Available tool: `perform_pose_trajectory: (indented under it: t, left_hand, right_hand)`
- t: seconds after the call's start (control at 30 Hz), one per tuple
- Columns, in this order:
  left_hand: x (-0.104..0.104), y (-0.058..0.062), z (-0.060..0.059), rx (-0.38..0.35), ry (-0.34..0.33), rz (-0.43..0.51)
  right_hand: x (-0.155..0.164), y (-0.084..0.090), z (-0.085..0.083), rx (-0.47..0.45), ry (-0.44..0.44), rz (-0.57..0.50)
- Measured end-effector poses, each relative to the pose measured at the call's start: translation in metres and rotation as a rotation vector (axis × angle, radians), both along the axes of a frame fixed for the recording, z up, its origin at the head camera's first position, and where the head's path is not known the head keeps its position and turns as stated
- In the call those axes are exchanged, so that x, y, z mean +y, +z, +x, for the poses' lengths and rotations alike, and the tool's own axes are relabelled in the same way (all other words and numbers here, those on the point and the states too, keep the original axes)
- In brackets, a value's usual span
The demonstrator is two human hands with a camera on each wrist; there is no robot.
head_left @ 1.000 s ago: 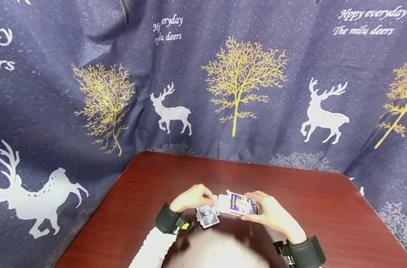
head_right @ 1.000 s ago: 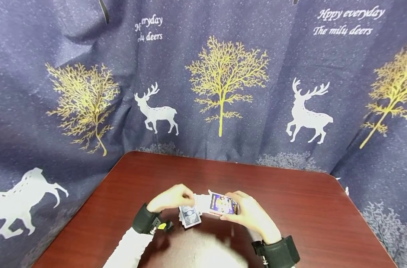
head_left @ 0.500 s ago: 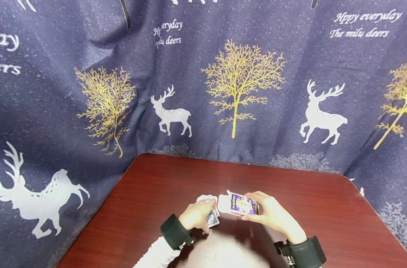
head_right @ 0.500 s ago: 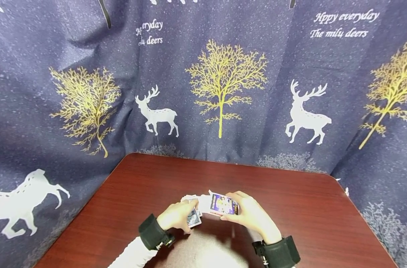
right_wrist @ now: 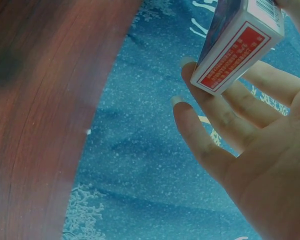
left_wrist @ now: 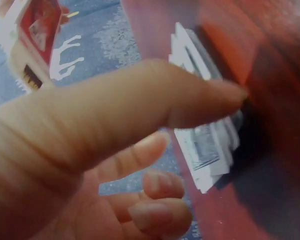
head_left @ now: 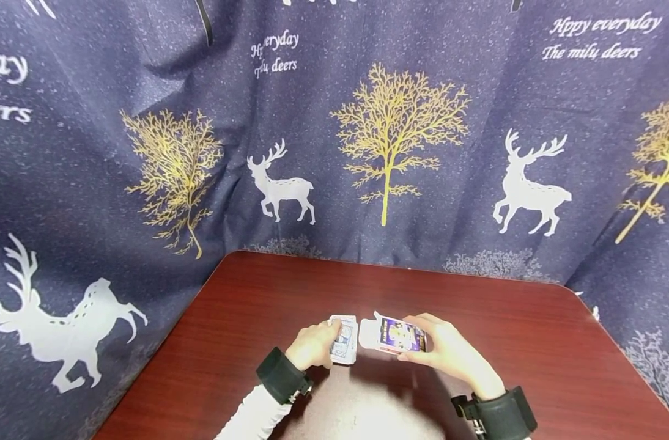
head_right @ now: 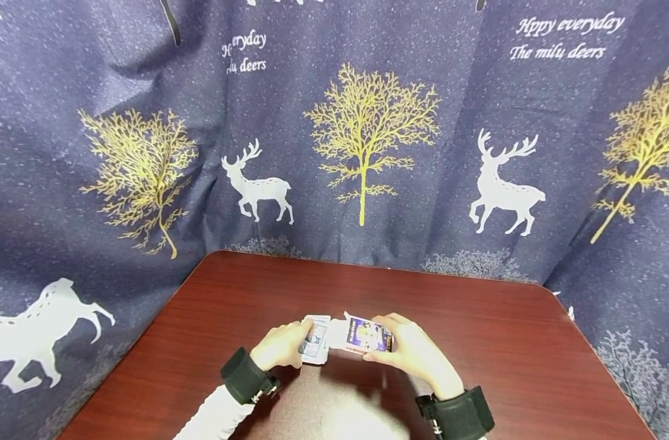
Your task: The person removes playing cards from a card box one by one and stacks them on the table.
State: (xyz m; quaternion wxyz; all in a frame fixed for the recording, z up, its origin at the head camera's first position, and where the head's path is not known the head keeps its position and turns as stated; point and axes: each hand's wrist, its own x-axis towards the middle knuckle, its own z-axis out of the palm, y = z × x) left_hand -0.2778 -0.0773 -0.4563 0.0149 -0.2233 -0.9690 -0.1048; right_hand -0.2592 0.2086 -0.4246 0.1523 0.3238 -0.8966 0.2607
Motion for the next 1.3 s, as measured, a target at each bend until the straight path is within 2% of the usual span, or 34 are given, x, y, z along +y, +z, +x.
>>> perform_pose_trajectory:
  t: [0.1,0.27,0.33,0.4,0.57,0.77,1.07,1.3]
  left_hand:
    - [-0.001,0.005,-0.002,-0.019,-0.056,0.074]
    - [0.006,0.023,-0.001,-0.042,-0.183,0.405]
    - [0.013,0.03,0.002,-0.067,-0.191,0.528]
    - [0.019,0.034,0.005,-0.101,-0.168,0.599]
    - [0.031,0.033,0.007,-0.144,-0.096,0.641]
    - [0.038,0.03,0.004,-0.166,-0.019,0.655]
    - [0.041,0.031,0.001,-0.139,0.011,0.616]
    - [0.037,0.031,-0.002,-0.28,-0.005,0.684]
  right_hand:
    - [0.0,0.0,0.001,-0.004,-0.003,0.002]
    - [-0.001,0.0,0.0,0.001,0.005,-0.007]
    - [-0.001,-0.001,0.0,0.005,0.018,-0.016]
    - [-0.002,-0.001,0.0,0.004,0.029,-0.026]
    - [-0.003,-0.003,0.001,-0.021,0.04,-0.032]
    - [-0.005,-0.001,0.002,0.004,0.042,-0.026]
    - [-0.011,0.005,0.005,0.027,0.04,-0.006]
    - [-0.012,0.006,0.006,0.03,0.039,0.003]
